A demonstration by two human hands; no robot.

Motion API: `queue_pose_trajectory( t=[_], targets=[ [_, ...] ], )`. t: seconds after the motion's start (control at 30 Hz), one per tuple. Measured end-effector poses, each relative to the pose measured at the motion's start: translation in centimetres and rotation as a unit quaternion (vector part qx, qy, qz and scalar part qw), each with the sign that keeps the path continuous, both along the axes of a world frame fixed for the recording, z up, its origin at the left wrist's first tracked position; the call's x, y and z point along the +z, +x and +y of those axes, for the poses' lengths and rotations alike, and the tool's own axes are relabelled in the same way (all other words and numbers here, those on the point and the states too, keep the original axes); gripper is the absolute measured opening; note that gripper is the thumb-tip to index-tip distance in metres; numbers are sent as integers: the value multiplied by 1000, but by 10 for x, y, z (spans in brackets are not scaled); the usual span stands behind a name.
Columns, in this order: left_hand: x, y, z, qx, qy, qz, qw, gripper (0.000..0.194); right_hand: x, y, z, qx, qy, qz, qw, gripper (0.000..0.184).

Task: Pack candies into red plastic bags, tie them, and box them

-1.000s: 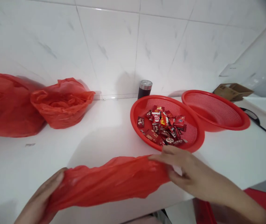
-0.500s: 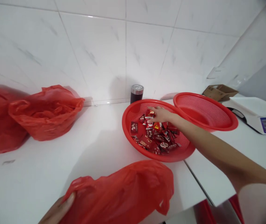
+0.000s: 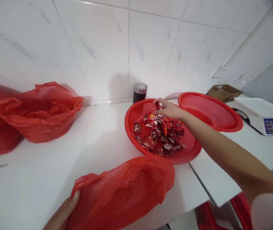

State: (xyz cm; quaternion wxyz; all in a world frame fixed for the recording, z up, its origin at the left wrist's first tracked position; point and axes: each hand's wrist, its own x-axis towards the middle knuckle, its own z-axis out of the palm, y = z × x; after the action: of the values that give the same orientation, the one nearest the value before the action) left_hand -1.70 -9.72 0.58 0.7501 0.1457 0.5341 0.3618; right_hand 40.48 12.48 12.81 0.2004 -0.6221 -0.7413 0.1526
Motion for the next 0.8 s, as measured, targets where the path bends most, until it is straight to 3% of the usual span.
queue_pose_trajectory(
  t=[0.07, 0.13, 0.2, 0.27, 0.37, 0.47, 0.53, 0.67, 0.8],
  targets=[
    [14, 15, 0, 19, 17, -11, 1000, 57, 15, -19, -26, 34, -11, 115, 993, 47],
    [24, 29, 1, 31, 40, -7, 999, 59, 28, -48, -62, 92, -27, 252, 963, 51],
    [31, 40, 3, 33, 43, -13, 998, 61, 33, -84, -103, 162, -55, 305, 937, 51],
    [37, 48, 6, 33, 35, -20, 999, 63, 24, -119, -141, 233, -62, 301, 923, 50],
    [45, 56, 9, 47, 14, -32, 998, 66, -13, -153, -177, 263, -12, 169, 950, 28],
    [52, 57, 9, 97, 20, -37, 994, 57, -50, -158, -182, 250, -34, 85, 964, 31],
    [52, 55, 7, 132, 46, -33, 990, 51, -56, -149, -176, 232, -50, 111, 965, 33],
    [50, 53, 1, 166, 67, -47, 983, 50, -33, -127, -168, 230, -64, 208, 949, 36],
    [50, 58, 2, 189, 17, -55, 980, 48, -16, -127, -172, 243, -109, 225, 937, 50]
  ],
)
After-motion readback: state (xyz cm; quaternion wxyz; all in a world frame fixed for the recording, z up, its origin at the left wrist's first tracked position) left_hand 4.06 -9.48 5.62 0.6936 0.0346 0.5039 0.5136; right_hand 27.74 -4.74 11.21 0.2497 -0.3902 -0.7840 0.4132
